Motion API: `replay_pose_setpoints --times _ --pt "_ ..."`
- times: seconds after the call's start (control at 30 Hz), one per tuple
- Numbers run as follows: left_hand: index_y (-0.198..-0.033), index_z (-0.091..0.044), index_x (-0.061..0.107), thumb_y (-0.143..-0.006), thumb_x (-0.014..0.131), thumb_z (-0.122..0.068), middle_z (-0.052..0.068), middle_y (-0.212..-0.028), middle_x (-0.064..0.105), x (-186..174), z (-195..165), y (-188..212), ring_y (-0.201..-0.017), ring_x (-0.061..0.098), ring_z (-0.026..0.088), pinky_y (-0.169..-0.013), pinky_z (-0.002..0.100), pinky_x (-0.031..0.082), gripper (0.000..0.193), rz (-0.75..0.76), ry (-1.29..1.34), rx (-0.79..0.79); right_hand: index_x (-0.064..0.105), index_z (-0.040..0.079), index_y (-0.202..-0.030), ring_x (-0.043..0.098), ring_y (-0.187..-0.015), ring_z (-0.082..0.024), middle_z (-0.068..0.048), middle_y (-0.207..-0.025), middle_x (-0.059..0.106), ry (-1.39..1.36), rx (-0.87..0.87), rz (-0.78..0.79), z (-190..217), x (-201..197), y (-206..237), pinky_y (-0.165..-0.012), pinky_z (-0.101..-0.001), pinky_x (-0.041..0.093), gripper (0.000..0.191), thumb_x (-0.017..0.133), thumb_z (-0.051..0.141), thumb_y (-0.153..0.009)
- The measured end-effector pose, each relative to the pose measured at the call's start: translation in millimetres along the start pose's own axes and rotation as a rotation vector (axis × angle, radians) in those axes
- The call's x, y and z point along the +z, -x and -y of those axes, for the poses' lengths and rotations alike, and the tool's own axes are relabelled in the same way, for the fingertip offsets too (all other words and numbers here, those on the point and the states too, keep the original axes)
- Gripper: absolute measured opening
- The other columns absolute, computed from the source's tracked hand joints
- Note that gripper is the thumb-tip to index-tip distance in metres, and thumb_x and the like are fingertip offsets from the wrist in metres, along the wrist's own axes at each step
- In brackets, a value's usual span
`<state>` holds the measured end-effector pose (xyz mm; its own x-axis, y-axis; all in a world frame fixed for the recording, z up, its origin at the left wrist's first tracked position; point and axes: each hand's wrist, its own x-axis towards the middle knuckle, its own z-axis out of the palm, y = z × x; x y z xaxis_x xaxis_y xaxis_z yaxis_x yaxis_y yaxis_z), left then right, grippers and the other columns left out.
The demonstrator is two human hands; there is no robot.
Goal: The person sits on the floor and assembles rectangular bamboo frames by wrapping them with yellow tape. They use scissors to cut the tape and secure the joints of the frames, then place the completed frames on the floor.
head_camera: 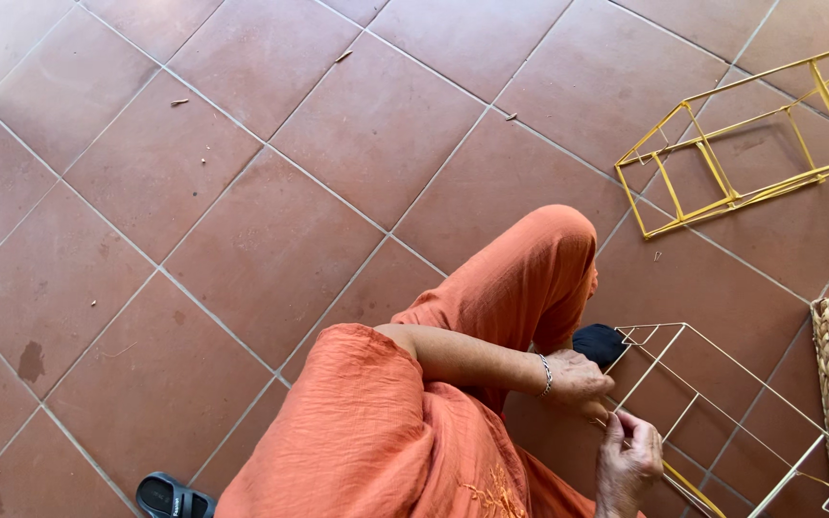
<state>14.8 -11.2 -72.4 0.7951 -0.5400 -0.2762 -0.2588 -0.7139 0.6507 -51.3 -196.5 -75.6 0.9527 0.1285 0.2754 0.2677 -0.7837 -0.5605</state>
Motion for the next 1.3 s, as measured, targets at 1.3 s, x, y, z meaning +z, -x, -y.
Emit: replay_pose_setpoints --times 1.3 --pt "-0.097 0.002 0.077 -0.097 0.065 -0.050 0.004 -0.084 0.073 -128 -46 -11 -0.081 0.067 0.009 -0.078 0.026 0.055 0.053 0.138 0.876 0.230 0.069 -0.003 -0.093 0.054 -0.073 -0.009 -0.003 -0.081 0.063 -0.310 0.242 -0.466 -14 -159 -56 -0.067 -0.0256 0.046 0.020 0.082 0.005 -0.105"
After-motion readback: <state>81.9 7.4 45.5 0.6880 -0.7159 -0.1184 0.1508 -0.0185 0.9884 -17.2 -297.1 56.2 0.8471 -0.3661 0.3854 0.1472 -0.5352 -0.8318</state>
